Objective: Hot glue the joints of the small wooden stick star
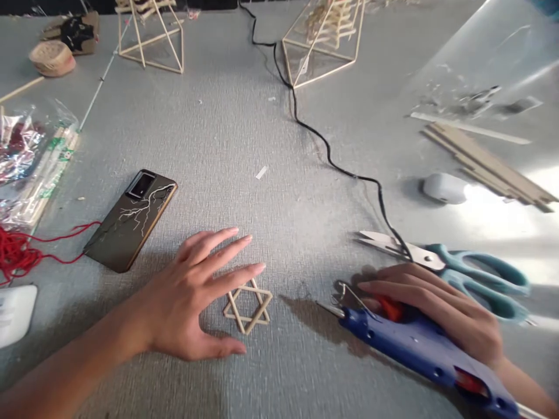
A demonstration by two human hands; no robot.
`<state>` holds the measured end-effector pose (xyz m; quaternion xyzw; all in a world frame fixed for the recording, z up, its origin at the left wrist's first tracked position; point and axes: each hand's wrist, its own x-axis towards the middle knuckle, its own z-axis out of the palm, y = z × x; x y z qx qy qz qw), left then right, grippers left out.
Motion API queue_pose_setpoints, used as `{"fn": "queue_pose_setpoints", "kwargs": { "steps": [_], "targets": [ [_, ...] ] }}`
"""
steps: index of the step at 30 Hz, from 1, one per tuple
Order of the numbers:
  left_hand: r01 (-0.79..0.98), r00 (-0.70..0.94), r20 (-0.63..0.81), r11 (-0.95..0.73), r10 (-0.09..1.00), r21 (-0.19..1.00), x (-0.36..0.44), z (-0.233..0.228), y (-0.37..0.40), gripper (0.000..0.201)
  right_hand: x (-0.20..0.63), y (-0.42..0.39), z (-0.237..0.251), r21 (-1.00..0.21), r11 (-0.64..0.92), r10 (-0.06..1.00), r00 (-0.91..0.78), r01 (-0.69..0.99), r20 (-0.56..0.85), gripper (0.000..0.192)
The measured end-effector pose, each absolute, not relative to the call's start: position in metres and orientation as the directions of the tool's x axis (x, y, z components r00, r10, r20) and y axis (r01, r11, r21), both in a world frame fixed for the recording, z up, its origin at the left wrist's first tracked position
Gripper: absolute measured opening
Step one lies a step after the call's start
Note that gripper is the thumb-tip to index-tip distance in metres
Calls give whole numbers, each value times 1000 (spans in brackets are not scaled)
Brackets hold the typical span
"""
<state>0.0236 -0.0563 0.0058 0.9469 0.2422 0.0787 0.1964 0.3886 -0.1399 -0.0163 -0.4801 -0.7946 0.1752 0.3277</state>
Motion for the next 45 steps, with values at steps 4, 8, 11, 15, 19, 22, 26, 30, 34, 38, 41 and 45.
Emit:
{"fn": "queue_pose_setpoints", "kwargs": {
  "steps": [4, 8, 11, 15, 19, 22, 26, 30, 34, 38, 41, 45],
  "targets": [
    [411, 879, 48, -806, 474, 426, 25, 7, -56, 84, 386, -138, -11, -597, 468, 883, -314, 652, 350, 23],
    [384, 888, 66, -814, 455, 436, 25, 6, -54, 72, 390, -138, -14, -593, 489, 872, -344, 640, 348, 24],
    [369, 892, 86, -824, 445, 430, 25, 5, -53, 67, 391, -138, -15, -593, 506, 862, -357, 626, 360, 24],
    [364, 891, 108, -836, 441, 412, 27, 5, -54, 63, 387, -137, -16, -570, 536, 841, -336, 623, 423, 25],
    [365, 891, 117, -846, 439, 389, 29, 5, -54, 64, 387, -137, -14, -556, 557, 828, -363, 616, 427, 20],
    [365, 893, 116, -851, 434, 377, 30, 5, -55, 65, 391, -138, -12, -563, 539, 842, -384, 626, 380, 21],
    [377, 893, 107, -856, 438, 354, 30, 5, -57, 67, 398, -138, -13, -544, 565, 825, -416, 620, 383, 30],
    [384, 890, 106, -855, 443, 348, 30, 6, -57, 74, 406, -135, -15, -521, 608, 794, -482, 599, 371, 37],
    [381, 895, 103, -864, 434, 330, 29, 7, -58, 69, 407, -133, -14, -523, 622, 781, -508, 583, 363, 37],
    [384, 894, 108, -867, 435, 317, 28, 6, -59, 64, 403, -135, -14, -541, 606, 795, -468, 583, 385, 38],
    [381, 892, 120, -868, 436, 318, 28, 6, -60, 63, 401, -135, -16, -547, 618, 786, -447, 565, 427, 43],
    [387, 890, 116, -865, 441, 319, 28, 8, -60, 62, 401, -135, -18, -544, 621, 784, -435, 565, 443, 47]
  ]
}}
